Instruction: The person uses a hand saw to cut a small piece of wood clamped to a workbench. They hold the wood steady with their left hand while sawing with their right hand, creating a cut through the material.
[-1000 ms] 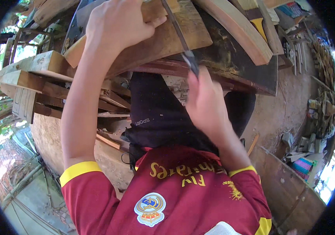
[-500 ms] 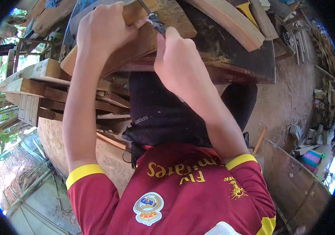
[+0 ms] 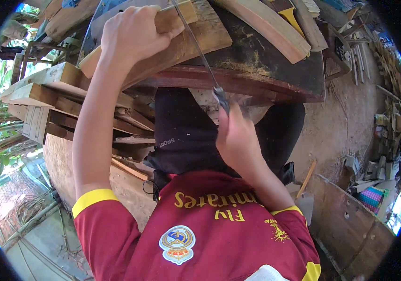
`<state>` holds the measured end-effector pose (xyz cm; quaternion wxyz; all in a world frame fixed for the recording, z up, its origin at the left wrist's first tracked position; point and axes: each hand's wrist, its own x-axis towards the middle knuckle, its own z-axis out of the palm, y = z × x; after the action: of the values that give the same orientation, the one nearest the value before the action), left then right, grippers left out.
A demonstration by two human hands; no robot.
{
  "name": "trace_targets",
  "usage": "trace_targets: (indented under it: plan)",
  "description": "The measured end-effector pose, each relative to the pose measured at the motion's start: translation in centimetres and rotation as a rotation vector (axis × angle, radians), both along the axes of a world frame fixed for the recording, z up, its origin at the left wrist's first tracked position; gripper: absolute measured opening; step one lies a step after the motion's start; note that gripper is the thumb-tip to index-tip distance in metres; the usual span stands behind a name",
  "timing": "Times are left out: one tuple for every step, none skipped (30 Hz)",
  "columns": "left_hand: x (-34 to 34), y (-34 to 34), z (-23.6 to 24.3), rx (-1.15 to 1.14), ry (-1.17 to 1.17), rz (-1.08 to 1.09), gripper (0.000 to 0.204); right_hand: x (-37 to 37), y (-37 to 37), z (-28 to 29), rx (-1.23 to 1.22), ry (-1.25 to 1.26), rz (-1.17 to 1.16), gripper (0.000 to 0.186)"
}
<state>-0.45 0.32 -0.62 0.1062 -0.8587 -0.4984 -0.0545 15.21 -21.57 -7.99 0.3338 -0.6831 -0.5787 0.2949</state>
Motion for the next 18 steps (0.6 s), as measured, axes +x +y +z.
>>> trace_targets:
  plan:
    - [0.0, 0.3, -0.1, 0.005, -0.007, 0.014, 0.056, 0.2, -1.2, 0.0, -0.053, 0.017, -0.001, 0.018]
    - [-0.2, 0.3, -0.2, 0.011, -0.014, 0.029, 0.056, 0.5, -2.4, 0.0, -0.107, 0.034, -0.002, 0.018]
    - [-0.1, 0.1, -0.4, 0.032, -0.001, 0.029, 0.057, 0.8, -3.5, -0.3, -0.076, 0.050, -0.003, 0.018]
    - [0.0, -0.4, -0.8, 0.053, 0.012, 0.034, 0.057, 1.3, -4.7, -0.7, -0.045, 0.066, 0.001, 0.017]
    - [0.1, -0.7, -0.9, 0.075, 0.026, 0.041, 0.058, 1.6, -5.3, -0.8, -0.014, 0.083, 0.007, 0.017]
    - [0.2, -0.9, -0.9, 0.062, 0.004, 0.028, 0.056, 1.8, -5.7, 0.0, -0.090, 0.103, -0.014, 0.015]
    - [0.2, -1.0, -0.8, 0.049, -0.018, 0.017, 0.054, 1.9, -5.8, -0.1, -0.092, 0.094, -0.018, 0.014]
    - [0.2, -1.2, -0.8, 0.037, -0.040, 0.005, 0.052, 1.9, -5.8, -0.4, -0.095, 0.085, -0.022, 0.014]
    - [0.2, -1.3, -0.6, 0.028, -0.072, -0.010, 0.054, 1.8, -5.8, -0.7, -0.094, 0.075, -0.029, 0.013]
    - [0.1, -1.5, -0.5, 0.019, -0.103, -0.026, 0.056, 1.7, -5.9, -1.2, -0.079, 0.075, -0.027, 0.014]
    - [0.0, -1.6, -0.4, 0.010, -0.134, -0.041, 0.058, 1.6, -5.9, -1.8, -0.065, 0.076, -0.024, 0.014]
    - [-0.2, -1.8, -0.4, -0.014, -0.159, -0.044, 0.061, 1.6, -5.9, -2.4, -0.052, 0.077, -0.021, 0.014]
    - [-0.5, -1.8, -0.6, -0.038, -0.184, -0.046, 0.063, 1.5, -5.8, -3.0, -0.054, 0.069, -0.019, 0.014]
    - [-0.8, -1.9, -0.8, -0.062, -0.208, -0.048, 0.067, 1.5, -5.7, -3.6, -0.057, 0.062, -0.017, 0.014]
    - [-1.4, -2.0, -1.1, -0.084, -0.243, -0.080, 0.066, 1.4, -5.6, -4.5, -0.060, 0.054, -0.011, 0.015]
    - [-1.6, -2.0, -1.2, -0.104, -0.276, -0.121, 0.065, 1.4, -5.8, -6.2, -0.063, 0.052, -0.022, 0.016]
    - [-1.8, -2.1, -1.3, -0.124, -0.309, -0.161, 0.065, 1.4, -5.5, -8.0, -0.015, 0.037, -0.007, 0.017]
    - [-2.1, -2.1, -1.6, -0.109, -0.331, -0.173, 0.064, 1.4, -4.8, -10.0, 0.027, 0.019, 0.010, 0.018]
